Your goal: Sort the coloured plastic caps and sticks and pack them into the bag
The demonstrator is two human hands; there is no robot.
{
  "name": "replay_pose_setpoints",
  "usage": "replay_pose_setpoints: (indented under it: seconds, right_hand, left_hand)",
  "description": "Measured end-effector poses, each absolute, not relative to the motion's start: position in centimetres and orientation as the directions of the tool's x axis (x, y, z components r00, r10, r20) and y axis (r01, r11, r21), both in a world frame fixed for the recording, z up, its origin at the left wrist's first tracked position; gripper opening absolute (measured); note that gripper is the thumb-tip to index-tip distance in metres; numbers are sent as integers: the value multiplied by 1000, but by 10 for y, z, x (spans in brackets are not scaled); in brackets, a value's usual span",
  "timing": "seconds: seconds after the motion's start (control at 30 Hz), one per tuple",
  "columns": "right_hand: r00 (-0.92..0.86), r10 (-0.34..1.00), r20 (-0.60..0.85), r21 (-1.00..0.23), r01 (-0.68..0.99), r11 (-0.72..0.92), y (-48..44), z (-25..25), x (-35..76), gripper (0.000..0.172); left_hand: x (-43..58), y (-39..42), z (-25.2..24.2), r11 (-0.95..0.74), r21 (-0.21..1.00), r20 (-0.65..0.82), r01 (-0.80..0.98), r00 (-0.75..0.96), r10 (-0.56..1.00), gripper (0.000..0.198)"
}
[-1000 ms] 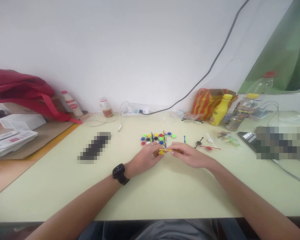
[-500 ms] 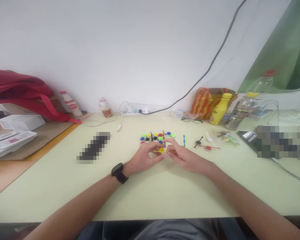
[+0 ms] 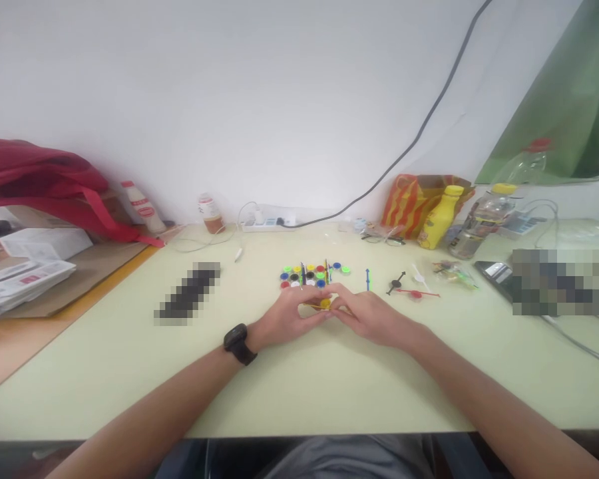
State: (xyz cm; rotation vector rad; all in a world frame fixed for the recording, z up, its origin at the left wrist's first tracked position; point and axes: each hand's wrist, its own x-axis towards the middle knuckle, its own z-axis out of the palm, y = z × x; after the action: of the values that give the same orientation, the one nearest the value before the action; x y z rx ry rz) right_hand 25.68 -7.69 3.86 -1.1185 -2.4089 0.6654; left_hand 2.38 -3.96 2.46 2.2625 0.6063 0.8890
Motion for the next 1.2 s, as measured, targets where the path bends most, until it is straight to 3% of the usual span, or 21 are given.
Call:
replay_pose_setpoints:
  seconds: [0.37,0.53,0.63,0.93,1.2]
  right_hand:
    - [-565,814,136,-658,563,500,-73,34,256,39]
    - [-503,835,224,-609,597,523,-68,28,259,32]
    - [-486,828,282,-571,609,551,-67,28,261,26]
    - [-501,796,338,-637,501,586,-63,30,264,14]
    - [-504,797,333,-673,464,575,-62,28,264,11]
  left_hand:
    - [21,-35,22,-760,608,448,228,693,565,21]
    - [20,-35,23,-790,564,463,239,701,542,25]
    - [19,-32,21,-814,508,497,282,676,544,25]
    - [15,-24,14,-910,313,589,272,696,410,24]
    - [16,-29,18,-907,299,564,295,712,418,21]
